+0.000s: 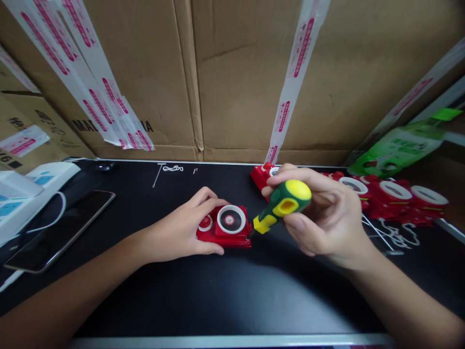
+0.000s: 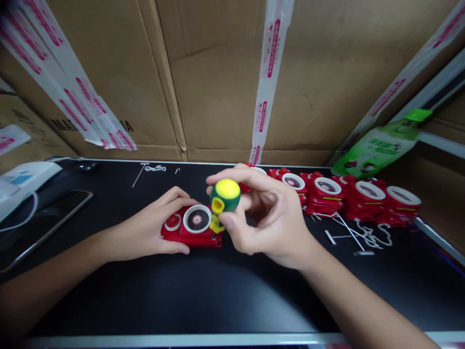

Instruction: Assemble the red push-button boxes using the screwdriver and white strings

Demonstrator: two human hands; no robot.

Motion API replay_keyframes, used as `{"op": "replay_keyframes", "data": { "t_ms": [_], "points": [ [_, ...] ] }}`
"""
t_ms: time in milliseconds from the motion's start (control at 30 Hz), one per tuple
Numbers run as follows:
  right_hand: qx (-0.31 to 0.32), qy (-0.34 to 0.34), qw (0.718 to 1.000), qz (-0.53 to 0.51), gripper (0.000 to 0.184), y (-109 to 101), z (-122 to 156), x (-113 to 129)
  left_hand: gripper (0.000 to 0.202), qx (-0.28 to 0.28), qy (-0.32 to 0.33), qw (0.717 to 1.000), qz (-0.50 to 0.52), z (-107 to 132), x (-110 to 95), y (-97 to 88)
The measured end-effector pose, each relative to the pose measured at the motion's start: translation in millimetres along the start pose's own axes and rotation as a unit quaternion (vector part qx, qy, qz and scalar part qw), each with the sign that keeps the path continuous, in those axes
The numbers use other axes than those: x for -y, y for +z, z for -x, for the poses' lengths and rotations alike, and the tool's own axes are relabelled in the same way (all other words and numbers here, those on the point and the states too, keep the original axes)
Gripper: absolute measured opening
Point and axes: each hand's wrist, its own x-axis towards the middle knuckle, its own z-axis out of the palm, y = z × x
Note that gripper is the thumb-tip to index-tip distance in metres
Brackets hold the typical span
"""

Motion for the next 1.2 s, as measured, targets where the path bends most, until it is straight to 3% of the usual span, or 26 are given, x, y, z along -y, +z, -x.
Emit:
{"op": "replay_keyframes", "data": {
  "t_ms": [167, 400, 600, 867, 1200],
  "points": [
    [0.013, 0.009, 1.000, -0.022, 0.032, 5, -6, -5, 0.072, 0.003, 0.004, 1.000, -0.012, 1, 1, -1.2],
    [0.003, 0.089, 0.994, -0.065, 0.043, 10, -4, -15, 0.071, 0.013, 0.003, 1.000, -0.007, 2, 0, -4.6],
    [0.001, 0.101, 0.993, -0.061, 0.043, 8, -2, -15, 0.072, 0.007, 0.011, 1.000, -0.016, 1, 3, -4.1],
    [0.056, 0.124, 0.985, -0.106, 0.029, 5, 2, -12, 0.070, -0.002, 0.052, 0.997, -0.062, 1, 8, -4.3],
    [0.093, 0.118, 0.978, -0.145, 0.023, 5, 1, -13, 0.067, -0.006, 0.037, 0.997, -0.070, 2, 5, -2.7]
  ]
}}
